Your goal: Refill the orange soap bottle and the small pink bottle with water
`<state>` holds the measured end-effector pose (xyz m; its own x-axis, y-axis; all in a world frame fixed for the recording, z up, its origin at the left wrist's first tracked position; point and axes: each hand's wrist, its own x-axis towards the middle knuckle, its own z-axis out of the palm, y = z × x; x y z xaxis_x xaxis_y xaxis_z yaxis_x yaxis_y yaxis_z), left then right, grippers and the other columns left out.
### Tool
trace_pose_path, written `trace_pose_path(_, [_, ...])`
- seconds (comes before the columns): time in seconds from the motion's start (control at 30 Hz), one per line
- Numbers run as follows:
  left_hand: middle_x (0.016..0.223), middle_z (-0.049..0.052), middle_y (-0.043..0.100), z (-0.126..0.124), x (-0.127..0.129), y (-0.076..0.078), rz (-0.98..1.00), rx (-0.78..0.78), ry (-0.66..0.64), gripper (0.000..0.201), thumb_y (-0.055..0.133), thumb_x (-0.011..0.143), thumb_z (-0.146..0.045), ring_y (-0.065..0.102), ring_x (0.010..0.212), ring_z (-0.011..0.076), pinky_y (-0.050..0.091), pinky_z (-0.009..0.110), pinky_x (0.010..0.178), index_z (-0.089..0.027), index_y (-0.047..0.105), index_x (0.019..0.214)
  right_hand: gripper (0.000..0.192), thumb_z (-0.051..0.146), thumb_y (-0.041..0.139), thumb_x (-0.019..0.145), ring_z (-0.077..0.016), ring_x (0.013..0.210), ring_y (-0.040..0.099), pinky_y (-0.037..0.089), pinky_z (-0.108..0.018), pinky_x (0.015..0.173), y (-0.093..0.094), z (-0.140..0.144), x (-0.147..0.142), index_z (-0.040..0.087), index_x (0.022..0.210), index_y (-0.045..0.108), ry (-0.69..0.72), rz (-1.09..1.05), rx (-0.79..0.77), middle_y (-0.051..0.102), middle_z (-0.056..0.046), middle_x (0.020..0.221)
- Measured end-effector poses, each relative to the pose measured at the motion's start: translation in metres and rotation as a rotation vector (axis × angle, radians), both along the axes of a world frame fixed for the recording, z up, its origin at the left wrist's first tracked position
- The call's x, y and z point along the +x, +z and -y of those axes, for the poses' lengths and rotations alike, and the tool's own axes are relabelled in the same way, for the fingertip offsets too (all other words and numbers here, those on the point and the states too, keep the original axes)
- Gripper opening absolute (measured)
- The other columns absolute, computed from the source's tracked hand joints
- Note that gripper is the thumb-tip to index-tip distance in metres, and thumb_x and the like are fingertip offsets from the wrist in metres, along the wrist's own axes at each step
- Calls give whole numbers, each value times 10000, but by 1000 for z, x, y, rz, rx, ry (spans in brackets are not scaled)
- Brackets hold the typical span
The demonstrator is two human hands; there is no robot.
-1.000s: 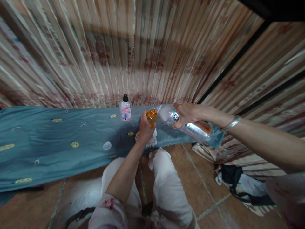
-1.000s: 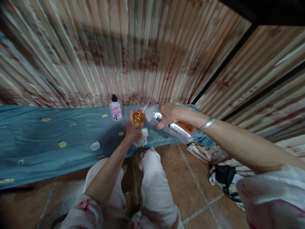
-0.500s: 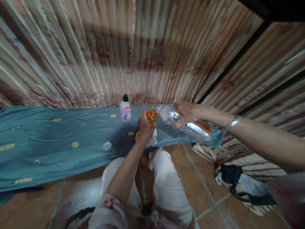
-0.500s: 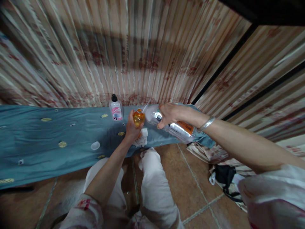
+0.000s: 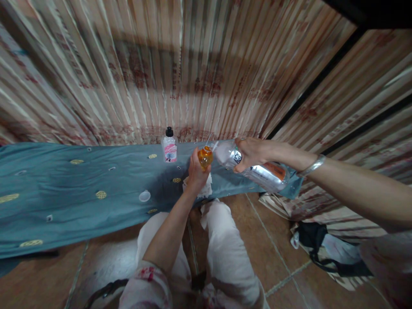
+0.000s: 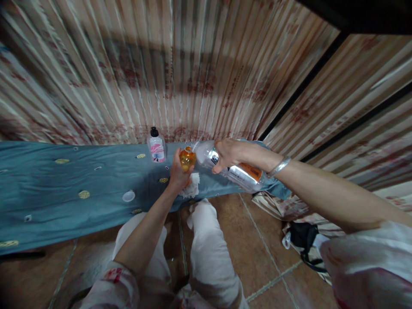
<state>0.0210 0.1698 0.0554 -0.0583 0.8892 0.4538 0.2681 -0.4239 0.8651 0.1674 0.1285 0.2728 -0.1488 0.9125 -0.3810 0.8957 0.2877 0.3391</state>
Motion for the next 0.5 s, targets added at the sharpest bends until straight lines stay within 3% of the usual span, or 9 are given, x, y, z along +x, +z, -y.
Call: trace_pose_path(0.5, [1419, 192, 556, 0, -1, -2, 7, 25, -21, 820, 701, 722, -203, 513, 1379, 324, 390, 506, 1191, -152, 365, 1468, 642, 567, 756, 736, -262, 769, 704, 413, -287, 582, 1, 2, -2, 44, 1104, 707, 1, -22, 14, 746, -129, 871])
